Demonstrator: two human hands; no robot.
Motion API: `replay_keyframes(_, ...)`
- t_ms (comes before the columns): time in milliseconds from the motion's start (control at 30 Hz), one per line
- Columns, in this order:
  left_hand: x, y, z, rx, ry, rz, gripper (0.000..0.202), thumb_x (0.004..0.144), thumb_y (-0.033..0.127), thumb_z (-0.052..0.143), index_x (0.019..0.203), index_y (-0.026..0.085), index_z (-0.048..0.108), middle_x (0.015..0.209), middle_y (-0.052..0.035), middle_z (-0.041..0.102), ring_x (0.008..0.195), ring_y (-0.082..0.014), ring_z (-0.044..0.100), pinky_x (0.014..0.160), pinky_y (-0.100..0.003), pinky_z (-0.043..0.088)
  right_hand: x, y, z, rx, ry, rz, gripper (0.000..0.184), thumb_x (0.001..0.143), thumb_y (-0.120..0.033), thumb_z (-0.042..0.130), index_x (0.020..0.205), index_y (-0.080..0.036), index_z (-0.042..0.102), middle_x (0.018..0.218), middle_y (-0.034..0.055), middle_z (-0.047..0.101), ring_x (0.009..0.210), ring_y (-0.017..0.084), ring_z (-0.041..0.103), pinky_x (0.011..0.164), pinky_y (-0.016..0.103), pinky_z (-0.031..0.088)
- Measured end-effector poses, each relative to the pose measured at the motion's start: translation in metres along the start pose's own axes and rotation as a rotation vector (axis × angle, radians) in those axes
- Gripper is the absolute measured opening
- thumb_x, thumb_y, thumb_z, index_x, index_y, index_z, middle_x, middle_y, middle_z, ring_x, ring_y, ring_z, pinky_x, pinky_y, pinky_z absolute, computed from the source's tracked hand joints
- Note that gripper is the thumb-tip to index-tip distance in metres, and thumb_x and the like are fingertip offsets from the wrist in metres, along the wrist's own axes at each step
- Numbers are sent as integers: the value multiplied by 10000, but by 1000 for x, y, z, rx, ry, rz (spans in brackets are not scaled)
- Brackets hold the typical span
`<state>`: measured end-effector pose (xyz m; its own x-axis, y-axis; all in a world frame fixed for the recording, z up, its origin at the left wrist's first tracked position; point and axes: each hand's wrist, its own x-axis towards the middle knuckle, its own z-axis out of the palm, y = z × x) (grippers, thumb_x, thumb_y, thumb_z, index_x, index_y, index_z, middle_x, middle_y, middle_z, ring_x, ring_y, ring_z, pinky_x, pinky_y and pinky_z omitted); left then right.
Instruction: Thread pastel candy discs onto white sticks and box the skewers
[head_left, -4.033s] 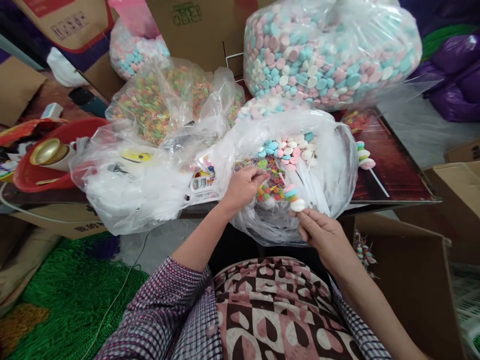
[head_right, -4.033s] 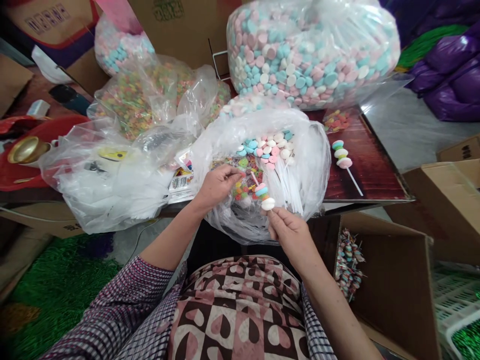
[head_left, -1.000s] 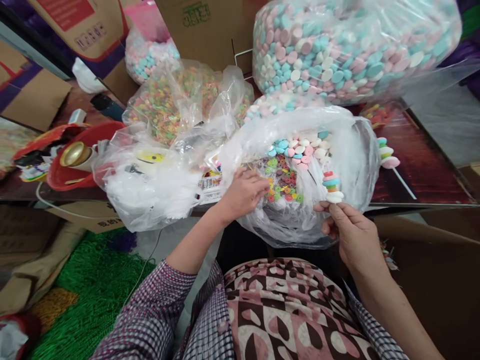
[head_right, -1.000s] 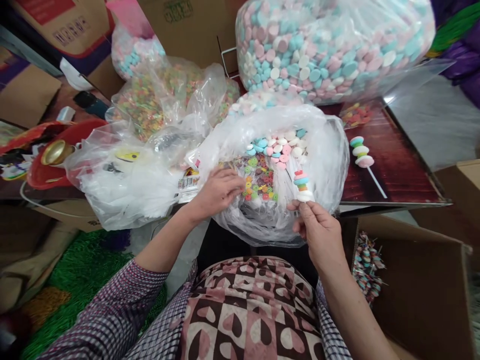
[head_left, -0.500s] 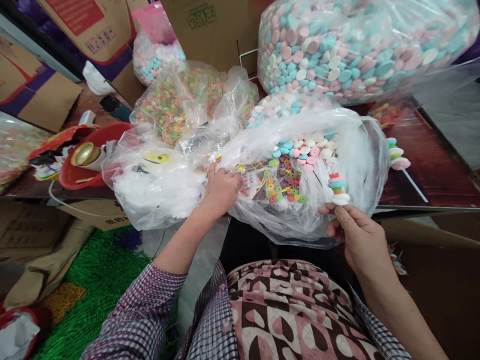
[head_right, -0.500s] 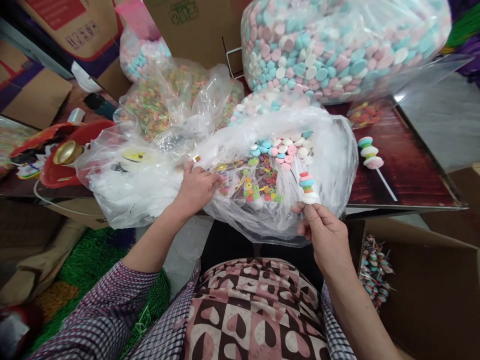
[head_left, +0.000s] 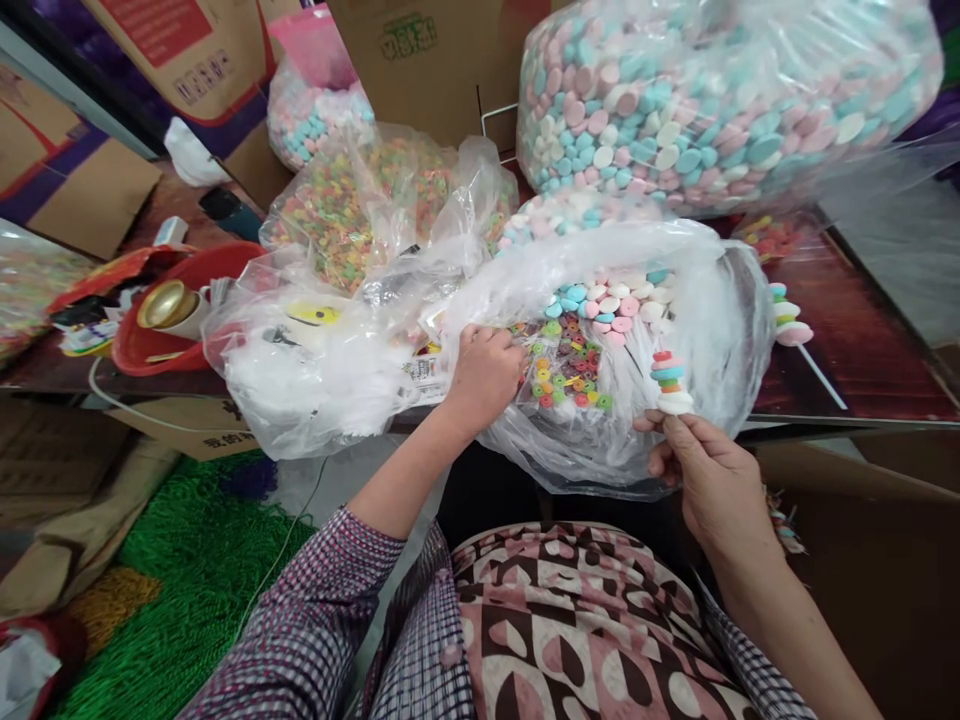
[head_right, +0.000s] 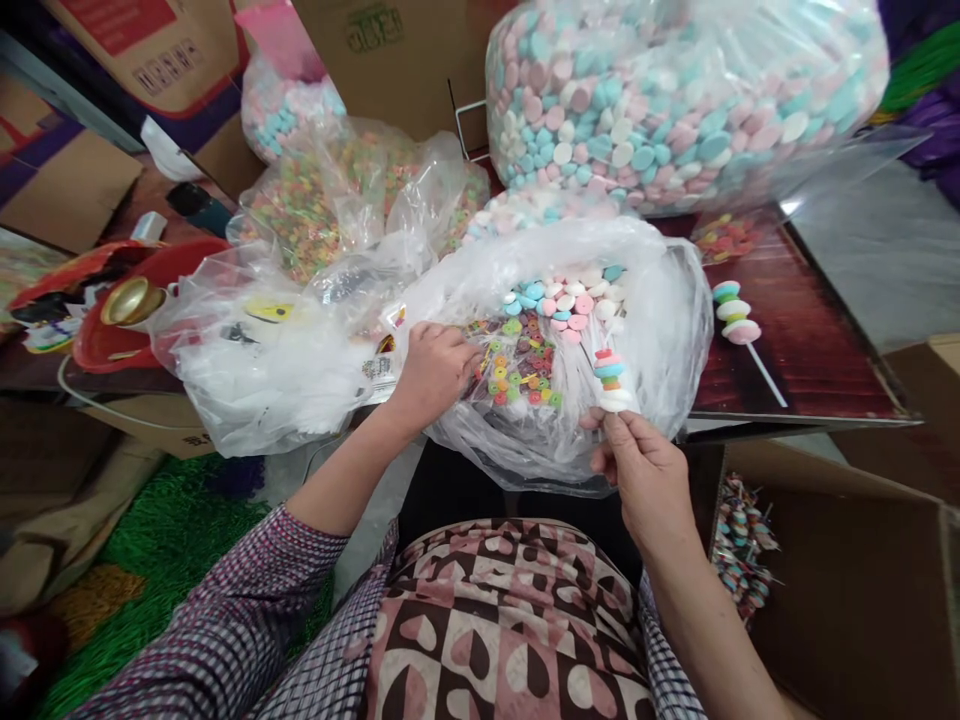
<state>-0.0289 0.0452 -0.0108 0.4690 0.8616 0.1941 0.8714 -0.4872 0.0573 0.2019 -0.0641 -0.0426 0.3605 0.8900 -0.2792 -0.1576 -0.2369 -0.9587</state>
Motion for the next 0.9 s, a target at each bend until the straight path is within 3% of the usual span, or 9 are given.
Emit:
replay_keyframes(167,23,1,20,1,-37,0,209,925,234,532,880,204,734,964,-112,709,975,-293,592,906,-479,347,-1,2,-2,-2,-12,10,298,791,-471,742,898,-192,741,909,74,743,492,98,481,436,256,300)
replay_keyframes(267,30,-3,28,15,-56,-19,175,914,249,562,917,192,727,999,-111,720,989,-297,603,895,-468,357,-6,1,-6,-66,-21,-56,277,842,-467,698,938,-210,741,915,64,734,521,114,486,466,280,332)
replay_keyframes(367,31,-4,26,-48,-40,-40,190,922,242,555,908,188,737,978,-107,740,988,-294,625,917,-475,371,-12,-3,-8,-179,-46,-99,295,863,-490,665,929,-212,735,752,28,689,493,118,441,474,289,330)
replay_keyframes(500,24,5,10,-451,82,-137,164,899,220,604,932,192,762,980,-78,769,984,-249,668,941,-425,433,-19,-6,-2,-262,-215,-85,371,867,-533,623,904,-181,734,529,-13,554,444,119,384,454,278,312)
replay_keyframes(667,15,26,1,-1142,154,-343,183,827,340,702,914,208,793,935,-30,787,932,-209,705,861,-333,528,-19,-5,8,-376,-343,-172,392,910,-503,545,951,-167,741,479,-30,516,485,134,472,531,263,381)
replay_keyframes(767,15,33,1,-1295,123,-408,169,797,346,724,887,225,802,900,-20,786,908,-208,712,842,-333,546,-18,-6,9,-408,-356,-176,413,922,-509,515,942,-163,740,468,-36,498,470,130,457,517,261,363)
replay_keyframes(900,14,40,2,-1291,143,-385,135,778,318,738,855,233,810,891,-24,787,911,-209,708,860,-336,536,-19,-7,8,-424,-345,-166,441,912,-530,507,947,-156,740,455,-38,481,457,133,442,501,263,349)
